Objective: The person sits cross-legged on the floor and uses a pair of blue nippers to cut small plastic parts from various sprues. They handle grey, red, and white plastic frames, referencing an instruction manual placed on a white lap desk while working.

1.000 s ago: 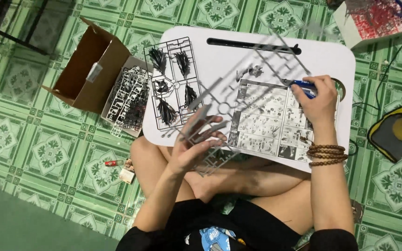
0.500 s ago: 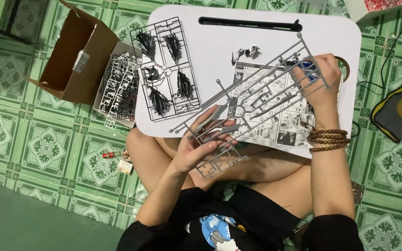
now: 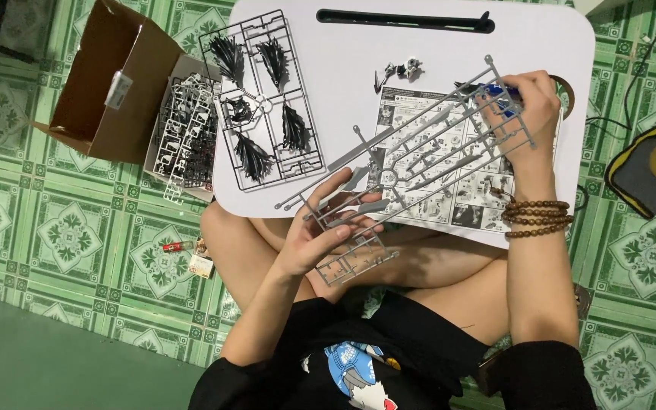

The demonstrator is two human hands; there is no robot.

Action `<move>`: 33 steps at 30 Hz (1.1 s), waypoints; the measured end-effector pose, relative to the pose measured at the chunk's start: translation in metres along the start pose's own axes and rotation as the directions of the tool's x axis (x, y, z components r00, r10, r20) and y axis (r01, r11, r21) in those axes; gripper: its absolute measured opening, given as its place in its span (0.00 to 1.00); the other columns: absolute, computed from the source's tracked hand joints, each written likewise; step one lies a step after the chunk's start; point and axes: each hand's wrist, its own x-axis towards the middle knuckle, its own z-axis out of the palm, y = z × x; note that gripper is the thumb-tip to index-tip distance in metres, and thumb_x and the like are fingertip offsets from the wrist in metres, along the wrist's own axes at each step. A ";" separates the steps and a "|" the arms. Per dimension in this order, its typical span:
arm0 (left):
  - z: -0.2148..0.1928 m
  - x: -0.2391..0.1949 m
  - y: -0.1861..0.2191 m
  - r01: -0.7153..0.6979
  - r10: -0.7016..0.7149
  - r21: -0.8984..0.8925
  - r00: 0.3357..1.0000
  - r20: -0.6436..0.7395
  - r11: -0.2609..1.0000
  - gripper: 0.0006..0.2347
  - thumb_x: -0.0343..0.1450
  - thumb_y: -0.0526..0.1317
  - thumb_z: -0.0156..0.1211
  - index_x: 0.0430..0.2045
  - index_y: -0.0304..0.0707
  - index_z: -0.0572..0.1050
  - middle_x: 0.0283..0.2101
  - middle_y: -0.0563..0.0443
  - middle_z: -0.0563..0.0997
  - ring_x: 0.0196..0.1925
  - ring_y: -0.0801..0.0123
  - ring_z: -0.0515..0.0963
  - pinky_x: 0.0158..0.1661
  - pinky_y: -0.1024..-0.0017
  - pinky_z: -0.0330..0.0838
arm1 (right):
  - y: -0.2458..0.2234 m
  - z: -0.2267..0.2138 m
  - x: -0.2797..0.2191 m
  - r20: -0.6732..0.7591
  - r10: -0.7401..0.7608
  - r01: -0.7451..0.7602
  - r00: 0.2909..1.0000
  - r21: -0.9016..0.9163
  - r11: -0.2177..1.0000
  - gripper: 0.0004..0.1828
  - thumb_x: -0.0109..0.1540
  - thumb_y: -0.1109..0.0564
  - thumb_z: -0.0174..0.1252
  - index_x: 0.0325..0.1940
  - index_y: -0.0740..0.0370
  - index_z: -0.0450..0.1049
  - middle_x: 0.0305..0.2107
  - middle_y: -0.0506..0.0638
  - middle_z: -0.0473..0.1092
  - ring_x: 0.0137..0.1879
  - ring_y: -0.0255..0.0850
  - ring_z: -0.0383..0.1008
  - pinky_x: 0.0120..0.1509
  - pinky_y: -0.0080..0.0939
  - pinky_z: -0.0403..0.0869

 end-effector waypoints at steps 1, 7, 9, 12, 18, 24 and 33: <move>-0.001 0.000 0.001 -0.004 0.004 0.015 1.000 0.004 1.000 0.29 0.68 0.24 0.47 0.66 0.33 0.48 0.59 0.26 0.66 0.52 0.52 0.76 0.57 0.53 0.72 | 0.001 0.000 0.000 0.002 -0.007 0.007 1.000 -0.017 1.000 0.17 0.60 0.60 0.73 0.43 0.76 0.77 0.36 0.59 0.68 0.40 0.47 0.66 0.43 0.41 0.67; -0.002 -0.003 0.000 0.002 -0.003 0.020 0.999 0.045 1.000 0.29 0.69 0.23 0.46 0.66 0.33 0.47 0.59 0.25 0.67 0.52 0.47 0.77 0.55 0.55 0.73 | 0.003 0.003 0.000 -0.009 -0.004 0.004 1.000 -0.033 0.999 0.27 0.66 0.43 0.67 0.42 0.76 0.78 0.36 0.59 0.67 0.40 0.46 0.66 0.43 0.42 0.68; -0.007 -0.005 -0.005 -0.015 0.014 0.005 0.997 0.071 1.000 0.28 0.70 0.23 0.46 0.66 0.35 0.48 0.60 0.25 0.66 0.52 0.46 0.77 0.56 0.54 0.73 | 0.006 0.005 0.000 -0.014 -0.004 0.004 1.000 -0.032 0.999 0.25 0.66 0.45 0.67 0.42 0.75 0.78 0.35 0.58 0.67 0.40 0.46 0.66 0.43 0.42 0.68; -0.012 -0.009 -0.010 -0.027 0.030 -0.026 0.995 0.098 0.999 0.27 0.71 0.23 0.46 0.66 0.39 0.51 0.61 0.25 0.65 0.54 0.45 0.76 0.57 0.54 0.73 | 0.009 0.007 0.000 -0.015 0.023 -0.023 1.000 -0.026 0.999 0.20 0.63 0.50 0.70 0.42 0.74 0.79 0.35 0.57 0.67 0.41 0.46 0.66 0.44 0.42 0.68; -0.024 -0.021 -0.016 -0.001 0.007 -0.100 0.998 0.066 0.995 0.26 0.70 0.22 0.46 0.64 0.39 0.54 0.60 0.22 0.65 0.61 0.44 0.70 0.59 0.50 0.70 | 0.002 0.002 0.000 0.015 0.076 -0.076 0.997 0.039 0.996 0.20 0.62 0.51 0.70 0.43 0.74 0.78 0.36 0.57 0.66 0.40 0.45 0.65 0.42 0.40 0.67; -0.029 -0.028 -0.016 0.013 -0.009 -0.110 0.999 0.042 0.994 0.27 0.69 0.21 0.46 0.64 0.37 0.54 0.59 0.22 0.66 0.57 0.45 0.74 0.57 0.55 0.71 | 0.001 0.000 0.000 0.018 0.052 -0.053 0.998 0.040 0.998 0.19 0.63 0.51 0.68 0.44 0.74 0.78 0.37 0.58 0.67 0.41 0.46 0.67 0.46 0.42 0.69; -0.011 -0.020 -0.004 0.014 -0.015 0.019 0.997 0.070 1.000 0.27 0.70 0.24 0.49 0.65 0.38 0.52 0.59 0.25 0.68 0.53 0.49 0.77 0.55 0.57 0.74 | 0.007 0.004 -0.001 0.042 0.080 -0.082 0.996 0.056 0.995 0.22 0.64 0.47 0.67 0.45 0.72 0.78 0.37 0.57 0.66 0.42 0.47 0.65 0.45 0.44 0.67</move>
